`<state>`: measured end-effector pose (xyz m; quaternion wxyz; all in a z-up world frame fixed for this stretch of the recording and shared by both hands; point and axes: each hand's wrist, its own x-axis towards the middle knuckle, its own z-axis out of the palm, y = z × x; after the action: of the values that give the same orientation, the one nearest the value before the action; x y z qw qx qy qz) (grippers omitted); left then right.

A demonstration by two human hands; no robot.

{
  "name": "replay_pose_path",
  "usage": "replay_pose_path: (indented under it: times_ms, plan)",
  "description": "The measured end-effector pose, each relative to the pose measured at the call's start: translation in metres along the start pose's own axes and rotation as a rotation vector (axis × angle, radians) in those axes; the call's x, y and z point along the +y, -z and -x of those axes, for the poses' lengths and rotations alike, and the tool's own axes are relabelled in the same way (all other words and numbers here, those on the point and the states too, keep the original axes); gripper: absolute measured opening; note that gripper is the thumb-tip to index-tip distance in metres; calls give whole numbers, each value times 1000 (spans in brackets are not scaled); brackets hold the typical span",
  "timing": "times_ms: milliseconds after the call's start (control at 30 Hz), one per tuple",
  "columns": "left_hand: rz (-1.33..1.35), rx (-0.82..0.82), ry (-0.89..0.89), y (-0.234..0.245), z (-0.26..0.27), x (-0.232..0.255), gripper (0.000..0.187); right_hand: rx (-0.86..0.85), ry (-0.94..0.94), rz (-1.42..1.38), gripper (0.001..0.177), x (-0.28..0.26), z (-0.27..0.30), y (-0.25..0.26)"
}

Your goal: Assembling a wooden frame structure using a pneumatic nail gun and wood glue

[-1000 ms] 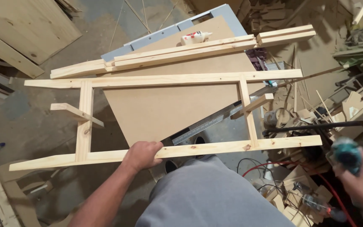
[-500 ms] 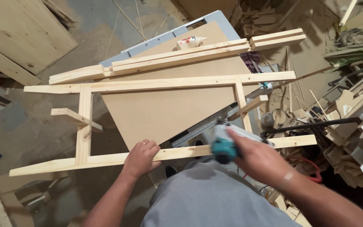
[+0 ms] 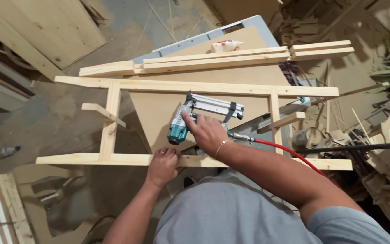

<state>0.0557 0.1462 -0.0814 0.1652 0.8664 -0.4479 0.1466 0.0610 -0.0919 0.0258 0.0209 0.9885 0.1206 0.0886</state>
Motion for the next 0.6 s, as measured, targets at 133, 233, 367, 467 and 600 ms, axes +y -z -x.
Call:
replay_pose_path:
  times_ms: [133,233,367,467,600]
  plan:
    - [-46,-15,24,14,-5,8,42,183,73,99,71,-16,-20,-34]
    - [8,4,43,15,-2,8,34,157,104,54,72,-22,-30,-51]
    - [-16,22,51,21,-2,9,34,200,128,73,80,-31,-37,-71]
    - [-20,44,44,19,-3,5,34,223,141,62,80,-32,-41,-77]
    - [-24,54,56,26,-6,4,44,201,149,16,77,-29,-37,-97]
